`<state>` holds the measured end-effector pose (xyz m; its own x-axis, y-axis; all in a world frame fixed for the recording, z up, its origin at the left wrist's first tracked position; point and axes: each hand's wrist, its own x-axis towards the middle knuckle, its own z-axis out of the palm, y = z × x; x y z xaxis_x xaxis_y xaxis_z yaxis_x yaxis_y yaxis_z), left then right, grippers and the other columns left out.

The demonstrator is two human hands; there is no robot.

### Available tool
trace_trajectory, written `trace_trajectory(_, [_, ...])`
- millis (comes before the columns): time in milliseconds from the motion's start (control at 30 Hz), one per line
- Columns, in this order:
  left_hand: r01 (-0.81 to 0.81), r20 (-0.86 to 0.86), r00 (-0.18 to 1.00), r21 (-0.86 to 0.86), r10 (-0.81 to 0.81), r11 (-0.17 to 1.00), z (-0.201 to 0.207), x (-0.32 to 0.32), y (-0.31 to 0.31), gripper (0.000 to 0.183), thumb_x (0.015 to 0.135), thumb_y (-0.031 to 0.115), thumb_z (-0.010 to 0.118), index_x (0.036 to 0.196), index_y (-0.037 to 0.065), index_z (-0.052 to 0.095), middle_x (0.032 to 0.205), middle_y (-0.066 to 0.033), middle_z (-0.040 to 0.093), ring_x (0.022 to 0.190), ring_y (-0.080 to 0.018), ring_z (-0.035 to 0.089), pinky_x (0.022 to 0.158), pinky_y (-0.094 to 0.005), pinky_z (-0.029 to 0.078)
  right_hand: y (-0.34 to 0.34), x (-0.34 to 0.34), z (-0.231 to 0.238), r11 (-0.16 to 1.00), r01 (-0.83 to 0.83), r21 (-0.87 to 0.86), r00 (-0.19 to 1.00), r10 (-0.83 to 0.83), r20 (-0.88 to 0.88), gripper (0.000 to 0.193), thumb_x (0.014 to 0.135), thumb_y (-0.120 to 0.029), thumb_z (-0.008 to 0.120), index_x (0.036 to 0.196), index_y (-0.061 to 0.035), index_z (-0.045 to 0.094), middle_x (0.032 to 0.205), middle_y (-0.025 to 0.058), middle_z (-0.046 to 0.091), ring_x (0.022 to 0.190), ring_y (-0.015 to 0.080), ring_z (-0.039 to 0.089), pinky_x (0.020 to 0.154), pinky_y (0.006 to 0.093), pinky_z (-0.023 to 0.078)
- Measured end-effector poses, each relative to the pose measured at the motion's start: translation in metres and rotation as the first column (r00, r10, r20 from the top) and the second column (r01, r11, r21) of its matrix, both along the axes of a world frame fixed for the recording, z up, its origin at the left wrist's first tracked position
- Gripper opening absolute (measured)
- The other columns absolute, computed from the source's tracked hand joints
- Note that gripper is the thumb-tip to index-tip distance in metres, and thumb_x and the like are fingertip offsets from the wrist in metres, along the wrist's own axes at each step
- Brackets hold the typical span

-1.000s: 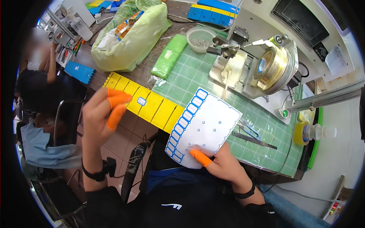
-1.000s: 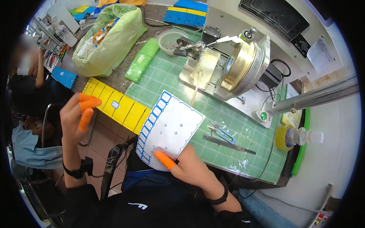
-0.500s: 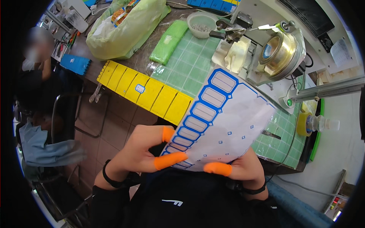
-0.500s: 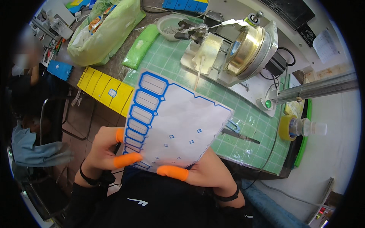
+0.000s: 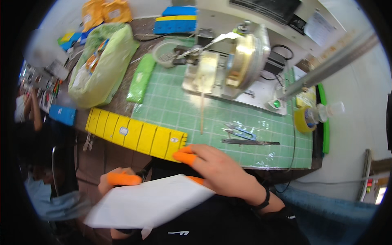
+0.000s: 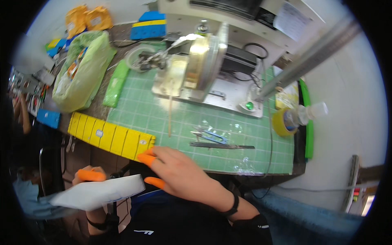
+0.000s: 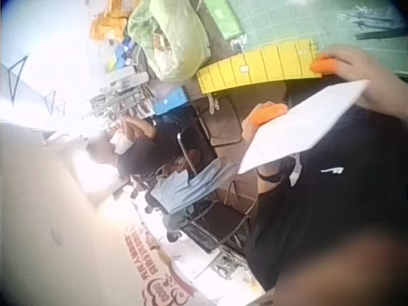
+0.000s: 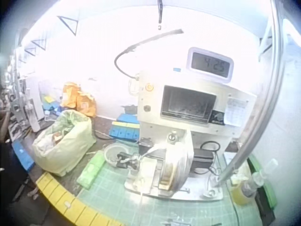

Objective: The recorder is assembling electronic components at a workstation, using various parts and tools.

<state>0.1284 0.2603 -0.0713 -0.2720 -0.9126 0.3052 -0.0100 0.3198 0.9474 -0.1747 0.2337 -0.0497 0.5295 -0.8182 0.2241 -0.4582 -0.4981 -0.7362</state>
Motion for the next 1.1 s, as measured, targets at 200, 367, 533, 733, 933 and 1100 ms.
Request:
trace_trajectory(200, [-0.202,-0.078,0.978,-0.111,0.194,0.973,-0.06,0.076,0.022,0.07,0.091,0.028,0.068,0.147,0.0,0.039,0.144,-0.018,0.047,0.132,-0.0264,0.048,0.108,-0.0418,0.041,-0.015,0.035,-0.012,0.954,0.107,-0.279,0.979,-0.15,-0.14,0.058,0.083,-0.021,0.074,0.131,0.0053,0.052,0.134,0.0271,0.048,0.126,0.0432,0.047,0.104,0.0491,0.04])
trace_trajectory(367, [-0.18,-0.185,0.97,-0.113,0.157,0.977,-0.076,0.078,-0.02,0.066,0.086,0.029,0.072,0.137,-0.001,0.042,0.129,-0.0159,0.052,0.116,-0.0242,0.051,0.098,-0.0385,0.042,-0.028,0.078,-0.069,0.934,0.145,-0.327,0.955,-0.219,-0.202,0.066,0.077,-0.018,0.076,0.132,0.0068,0.05,0.136,0.0315,0.045,0.123,0.0443,0.048,0.103,0.0491,0.039])
trace_trajectory(533, [0.108,-0.45,0.875,-0.175,-0.177,0.979,-0.034,0.045,-0.048,0.037,0.091,0.022,0.065,0.117,0.002,0.048,0.102,-0.0105,0.053,0.089,-0.019,0.048,0.078,-0.0341,0.041,-0.007,0.041,-0.019,0.994,0.023,-0.111,0.997,-0.015,0.072,0.063,0.071,-0.01,0.075,0.127,0.0054,0.051,0.133,0.0279,0.044,0.122,0.0413,0.044,0.101,0.0465,0.038])
trace_trajectory(733, [0.25,-0.669,0.65,-0.261,-0.361,0.932,0.019,0.03,-0.019,0.009,0.096,0.013,0.058,0.092,0.006,0.055,0.07,-0.004,0.055,0.057,-0.0129,0.045,0.054,-0.0287,0.04,0.034,-0.051,0.052,0.996,-0.018,-0.089,0.943,0.046,0.33,0.066,0.075,-0.013,0.079,0.133,-0.0017,0.051,0.138,0.0247,0.044,0.124,0.0411,0.046,0.103,0.0456,0.039])
trace_trajectory(933, [0.272,-0.779,0.523,-0.231,-0.346,0.934,0.03,-0.011,-0.026,0.026,0.099,0.02,0.053,0.076,0.01,0.049,0.055,-0.0024,0.044,0.049,-0.0132,0.04,0.048,-0.0282,0.036,0.122,-0.178,0.106,0.501,0.773,-0.39,0.628,-0.513,0.586,0.084,0.064,-0.028,0.09,0.133,-0.0005,0.052,0.14,0.0252,0.05,0.13,0.0348,0.051,0.108,0.0426,0.041])
trace_trajectory(1100, [0.31,-0.684,0.65,-0.158,-0.33,0.937,0.02,-0.023,-0.032,0.019,0.096,0.021,0.057,0.089,0.007,0.048,0.069,-0.0053,0.046,0.063,-0.0156,0.044,0.058,-0.0298,0.037,0.182,-0.252,0.121,0.042,0.927,-0.373,0.276,-0.751,0.6,0.062,0.082,-0.014,0.079,0.136,0.0026,0.052,0.136,0.0182,0.057,0.125,0.0271,0.056,0.106,0.0386,0.044])
